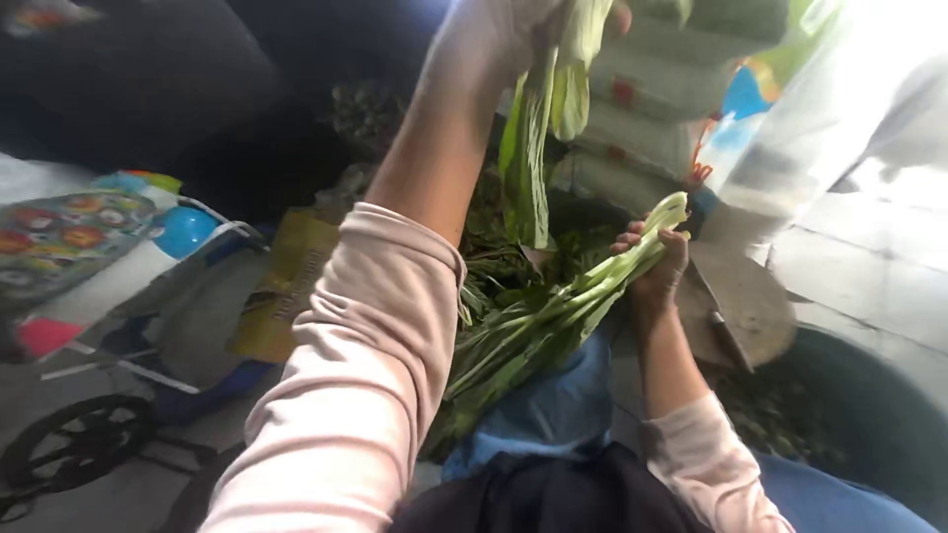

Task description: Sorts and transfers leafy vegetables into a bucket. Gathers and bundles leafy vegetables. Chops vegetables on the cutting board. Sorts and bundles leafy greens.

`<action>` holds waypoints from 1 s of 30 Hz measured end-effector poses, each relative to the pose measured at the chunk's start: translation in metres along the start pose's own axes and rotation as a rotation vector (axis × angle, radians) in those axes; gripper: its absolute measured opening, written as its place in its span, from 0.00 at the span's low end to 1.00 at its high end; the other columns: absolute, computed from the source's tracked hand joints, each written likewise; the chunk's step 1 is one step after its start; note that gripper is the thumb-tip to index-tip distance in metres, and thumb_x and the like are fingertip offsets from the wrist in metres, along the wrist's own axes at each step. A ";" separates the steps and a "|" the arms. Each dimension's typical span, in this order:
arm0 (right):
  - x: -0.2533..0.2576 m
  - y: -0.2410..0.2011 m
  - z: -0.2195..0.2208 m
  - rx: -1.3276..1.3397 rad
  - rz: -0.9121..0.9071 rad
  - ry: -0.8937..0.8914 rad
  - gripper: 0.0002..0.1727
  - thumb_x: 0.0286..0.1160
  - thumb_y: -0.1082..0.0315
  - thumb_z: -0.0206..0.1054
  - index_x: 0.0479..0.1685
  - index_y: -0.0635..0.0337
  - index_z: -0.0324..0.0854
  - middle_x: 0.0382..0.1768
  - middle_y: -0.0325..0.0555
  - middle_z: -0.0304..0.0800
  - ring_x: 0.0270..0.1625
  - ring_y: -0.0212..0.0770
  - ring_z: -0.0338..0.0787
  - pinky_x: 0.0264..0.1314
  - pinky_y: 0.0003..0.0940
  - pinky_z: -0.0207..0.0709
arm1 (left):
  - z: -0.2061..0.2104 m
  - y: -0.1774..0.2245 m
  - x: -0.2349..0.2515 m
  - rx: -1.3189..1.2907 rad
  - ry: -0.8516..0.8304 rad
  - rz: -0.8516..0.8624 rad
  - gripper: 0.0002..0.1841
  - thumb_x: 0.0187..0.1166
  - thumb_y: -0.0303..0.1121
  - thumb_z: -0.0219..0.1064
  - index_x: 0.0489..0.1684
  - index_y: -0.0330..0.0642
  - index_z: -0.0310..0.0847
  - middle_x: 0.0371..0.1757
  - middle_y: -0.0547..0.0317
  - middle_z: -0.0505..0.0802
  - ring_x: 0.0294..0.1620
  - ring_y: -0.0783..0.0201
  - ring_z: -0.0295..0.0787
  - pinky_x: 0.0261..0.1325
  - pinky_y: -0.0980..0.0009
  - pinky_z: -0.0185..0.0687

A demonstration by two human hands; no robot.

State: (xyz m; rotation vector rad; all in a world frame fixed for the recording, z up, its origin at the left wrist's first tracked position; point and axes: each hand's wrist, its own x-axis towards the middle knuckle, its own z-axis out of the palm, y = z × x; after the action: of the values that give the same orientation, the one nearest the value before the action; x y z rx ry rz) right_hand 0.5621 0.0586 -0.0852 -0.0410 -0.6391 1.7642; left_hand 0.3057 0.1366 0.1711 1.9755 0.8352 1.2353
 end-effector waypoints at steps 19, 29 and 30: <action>0.005 -0.016 0.048 -0.158 0.024 0.343 0.04 0.73 0.60 0.64 0.41 0.46 0.76 0.30 0.35 0.85 0.29 0.31 0.87 0.33 0.29 0.86 | 0.069 -0.027 -0.040 0.123 0.025 -0.785 0.19 0.97 0.39 0.43 0.78 0.42 0.64 0.51 0.51 0.91 0.41 0.65 0.90 0.41 0.75 0.82; 0.031 0.007 0.103 -0.391 -0.016 0.309 0.20 0.69 0.74 0.71 0.59 0.61 0.71 0.39 0.48 0.89 0.29 0.37 0.89 0.31 0.33 0.87 | 0.086 0.027 -0.096 0.382 -0.337 -0.812 0.15 0.94 0.38 0.53 0.47 0.38 0.82 0.32 0.60 0.90 0.23 0.74 0.81 0.25 0.80 0.73; 0.033 0.010 0.105 -0.391 -0.016 0.274 0.21 0.69 0.74 0.72 0.61 0.61 0.71 0.42 0.48 0.90 0.30 0.37 0.89 0.31 0.33 0.88 | 0.087 0.029 -0.099 0.433 -0.383 -0.822 0.15 0.94 0.38 0.54 0.44 0.38 0.83 0.30 0.60 0.89 0.21 0.74 0.79 0.24 0.78 0.71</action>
State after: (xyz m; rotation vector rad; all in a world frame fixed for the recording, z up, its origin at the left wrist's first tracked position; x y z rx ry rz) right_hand 0.5068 0.0451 0.0094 -0.5349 -0.7689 1.5595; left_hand 0.3558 0.0247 0.1151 1.7654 1.5733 0.2048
